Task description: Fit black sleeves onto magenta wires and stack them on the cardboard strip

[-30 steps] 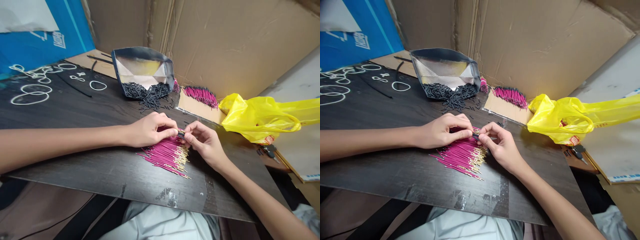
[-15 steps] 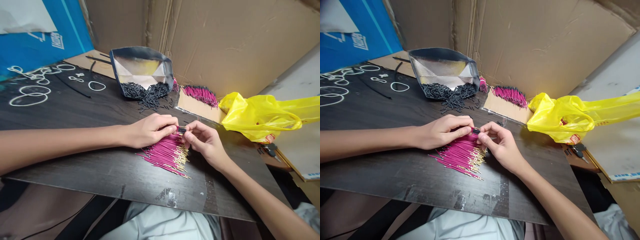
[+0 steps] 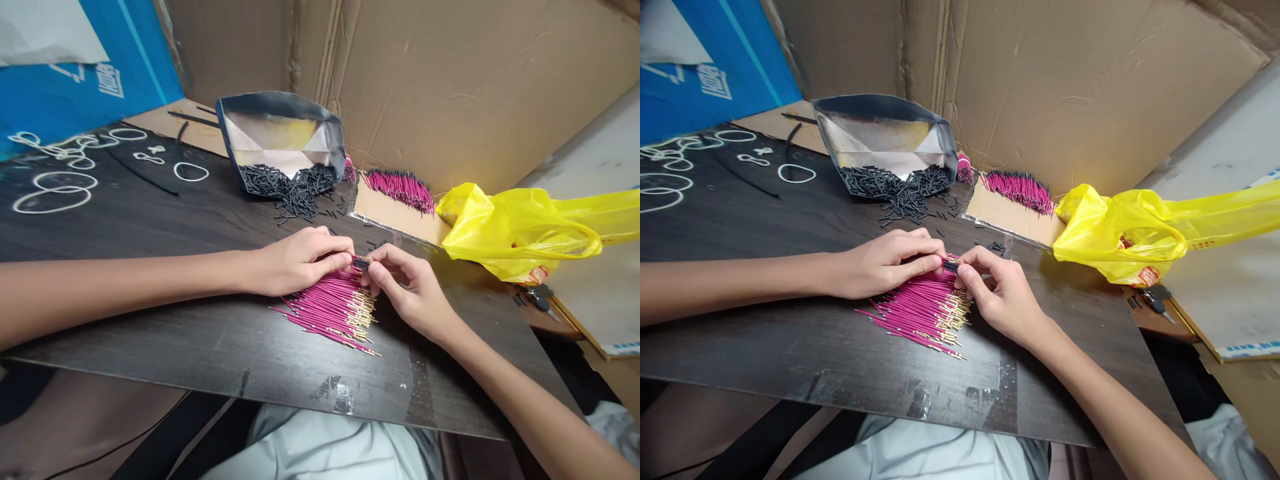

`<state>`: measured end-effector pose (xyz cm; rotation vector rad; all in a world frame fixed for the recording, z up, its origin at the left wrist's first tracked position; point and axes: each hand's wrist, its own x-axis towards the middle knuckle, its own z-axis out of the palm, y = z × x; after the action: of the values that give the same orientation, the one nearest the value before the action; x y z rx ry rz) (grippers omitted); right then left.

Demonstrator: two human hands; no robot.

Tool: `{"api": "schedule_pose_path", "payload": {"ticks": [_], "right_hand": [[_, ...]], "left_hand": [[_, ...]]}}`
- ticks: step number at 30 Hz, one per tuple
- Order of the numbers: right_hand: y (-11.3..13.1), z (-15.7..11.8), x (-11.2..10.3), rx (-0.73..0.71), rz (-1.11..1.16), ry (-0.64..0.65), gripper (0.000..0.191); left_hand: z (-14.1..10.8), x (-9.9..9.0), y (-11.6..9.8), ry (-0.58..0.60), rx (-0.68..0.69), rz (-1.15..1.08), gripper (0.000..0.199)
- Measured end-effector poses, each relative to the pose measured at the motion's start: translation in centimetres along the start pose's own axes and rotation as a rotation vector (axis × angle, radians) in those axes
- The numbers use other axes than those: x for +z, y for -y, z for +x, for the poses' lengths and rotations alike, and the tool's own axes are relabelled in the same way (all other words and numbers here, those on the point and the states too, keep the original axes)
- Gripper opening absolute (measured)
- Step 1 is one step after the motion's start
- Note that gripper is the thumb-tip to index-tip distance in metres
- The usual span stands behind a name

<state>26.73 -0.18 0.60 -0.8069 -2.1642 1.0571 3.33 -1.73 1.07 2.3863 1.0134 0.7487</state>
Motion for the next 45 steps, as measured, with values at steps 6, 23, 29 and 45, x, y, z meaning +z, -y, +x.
{"api": "schedule_pose_path", "payload": {"ticks": [6, 23, 29, 45], "right_hand": [[0.6, 0.0, -0.1, -0.019, 0.054, -0.01, 0.022], [-4.9, 1.7, -4.4, -0.008, -0.859, -0.217, 0.018], [-5.1, 2.2, -4.1, -0.025, -0.911, -0.178, 0.011], [-5.7, 2.5, -4.5, -0.097, -1.038, -0.074, 0.012]], "left_hand": [[0.0, 0.0, -0.3, -0.007, -0.015, 0.005, 0.028], [0.1, 0.1, -0.2, -0.075, -0.09, 0.033, 0.034], [0.2, 0.2, -0.2, -0.074, -0.102, 0.036, 0.033], [0.1, 0.2, -0.1, -0.084, -0.068, 0.038, 0.032]]}}
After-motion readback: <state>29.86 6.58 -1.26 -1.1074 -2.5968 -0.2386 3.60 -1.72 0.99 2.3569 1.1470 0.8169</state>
